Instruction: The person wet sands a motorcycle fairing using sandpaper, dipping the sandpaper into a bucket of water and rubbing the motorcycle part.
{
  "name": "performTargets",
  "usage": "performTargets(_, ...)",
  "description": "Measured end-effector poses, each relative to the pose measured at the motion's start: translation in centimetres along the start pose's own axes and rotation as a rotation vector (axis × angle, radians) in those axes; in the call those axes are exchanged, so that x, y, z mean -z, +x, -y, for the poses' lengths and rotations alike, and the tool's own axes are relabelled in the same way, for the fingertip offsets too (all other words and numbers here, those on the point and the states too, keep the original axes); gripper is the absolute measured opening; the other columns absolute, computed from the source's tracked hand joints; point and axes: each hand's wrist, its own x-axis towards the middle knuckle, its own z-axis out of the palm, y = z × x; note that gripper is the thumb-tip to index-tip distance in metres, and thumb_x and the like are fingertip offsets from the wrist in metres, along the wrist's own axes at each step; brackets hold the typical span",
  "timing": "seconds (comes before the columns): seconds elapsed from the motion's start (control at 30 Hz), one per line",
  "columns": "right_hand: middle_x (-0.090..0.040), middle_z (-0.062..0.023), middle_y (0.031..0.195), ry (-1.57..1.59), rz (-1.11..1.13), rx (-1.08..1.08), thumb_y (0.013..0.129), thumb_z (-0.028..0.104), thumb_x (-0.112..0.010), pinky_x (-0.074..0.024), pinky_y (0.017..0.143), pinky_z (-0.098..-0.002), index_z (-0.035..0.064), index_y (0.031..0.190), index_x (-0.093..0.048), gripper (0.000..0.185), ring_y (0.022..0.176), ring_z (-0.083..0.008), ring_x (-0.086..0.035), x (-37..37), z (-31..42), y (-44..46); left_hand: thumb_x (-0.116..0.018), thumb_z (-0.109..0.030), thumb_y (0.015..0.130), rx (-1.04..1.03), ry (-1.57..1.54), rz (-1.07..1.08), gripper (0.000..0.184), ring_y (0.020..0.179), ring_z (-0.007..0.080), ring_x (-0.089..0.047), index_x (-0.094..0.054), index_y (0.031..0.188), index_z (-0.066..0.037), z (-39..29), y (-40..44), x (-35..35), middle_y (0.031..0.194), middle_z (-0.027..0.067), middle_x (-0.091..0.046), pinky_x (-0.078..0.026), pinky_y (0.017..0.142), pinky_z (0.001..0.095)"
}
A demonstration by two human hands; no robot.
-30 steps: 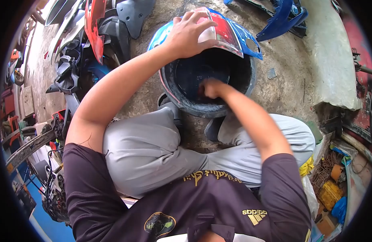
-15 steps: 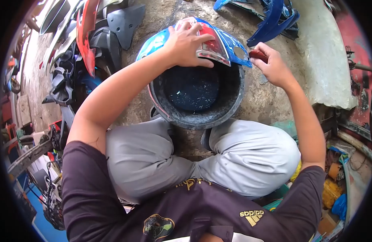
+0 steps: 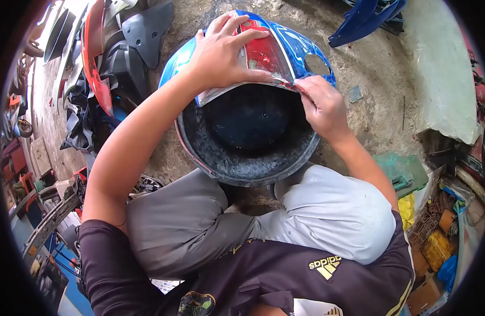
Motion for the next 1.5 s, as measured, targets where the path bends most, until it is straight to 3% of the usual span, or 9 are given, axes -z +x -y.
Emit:
performTargets(0.2, -0.075, -0.0109, 0.095, 0.003, 0.033, 0.008, 0.088, 0.000, -0.077, -0.0603, 0.074, -0.0449, 0.0069, 0.109, -0.077, 0.022, 0.087, -0.0348, -0.075, 0.3, -1.1, 0.6, -0.088, -0.078, 0.069, 0.003, 0.055, -0.067, 0.098, 0.163, 0.0469, -0.031, -0.061, 0.153, -0.036, -0.6, -0.3, -0.6, 0.172, 0.0130, -0.043, -0.033, 0.119, 0.0796)
performTargets(0.33, -0.075, -0.0165, 0.095, 0.021, 0.092, 0.042, 0.087, -0.008, -0.077, -0.0594, 0.079, -0.0452, 0.0016, 0.110, -0.076, 0.025, 0.089, -0.0373, -0.075, 0.5, 0.1, 0.2, -0.086, -0.086, 0.064, 0.018, 0.009, -0.085, 0.102, 0.160, 0.0498, -0.031, -0.065, 0.150, -0.036, -0.7, -0.1, -0.8, 0.170, 0.0144, -0.045, -0.032, 0.115, 0.0837)
performTargets(0.7, -0.073, -0.0099, 0.095, 0.001, 0.085, 0.140, 0.085, -0.004, -0.077, -0.0585, 0.077, -0.0448, 0.0067, 0.108, -0.074, 0.025, 0.087, -0.0328, -0.071, 0.7, -1.1, 0.6, -0.086, -0.089, 0.060, 0.037, 0.033, -0.127, 0.108, 0.160, 0.0511, -0.031, -0.064, 0.151, -0.034, -1.4, 0.0, -1.5, 0.170, 0.0150, -0.044, -0.035, 0.112, 0.0831)
performTargets(1.1, -0.074, -0.0141, 0.100, 0.013, 0.063, 0.139, 0.085, -0.004, -0.076, -0.0596, 0.083, -0.0465, 0.0066, 0.112, -0.073, 0.028, 0.096, -0.0363, -0.074, 0.1, -2.1, -0.3, -0.087, -0.088, 0.059, 0.053, 0.031, -0.146, 0.110, 0.161, 0.0487, -0.030, -0.065, 0.151, -0.033, -1.3, -0.1, -1.5, 0.168, 0.0130, -0.045, -0.032, 0.113, 0.0842)
performTargets(1.23, -0.074, -0.0103, 0.107, 0.018, 0.068, 0.150, 0.086, -0.002, -0.078, -0.0599, 0.084, -0.0460, 0.0071, 0.113, -0.074, 0.028, 0.099, -0.0345, -0.073, -0.1, -2.2, 1.1, -0.086, -0.089, 0.060, 0.035, 0.033, -0.158, 0.108, 0.160, 0.0474, -0.032, -0.065, 0.150, -0.032, -1.4, 0.2, -1.6, 0.167, 0.0110, -0.047, -0.035, 0.112, 0.0839)
performTargets(1.5, -0.074, -0.0103, 0.116, 0.017, 0.019, 0.199, 0.086, 0.004, -0.083, -0.0602, 0.098, -0.0450, 0.0054, 0.113, -0.076, 0.028, 0.114, -0.0337, -0.073, -0.2, -1.8, 0.1, -0.087, -0.088, 0.059, 0.033, 0.023, -0.176, 0.107, 0.160, 0.0473, -0.032, -0.066, 0.149, -0.034, -1.3, 0.1, -1.9, 0.167, 0.0124, -0.047, -0.035, 0.112, 0.0841)
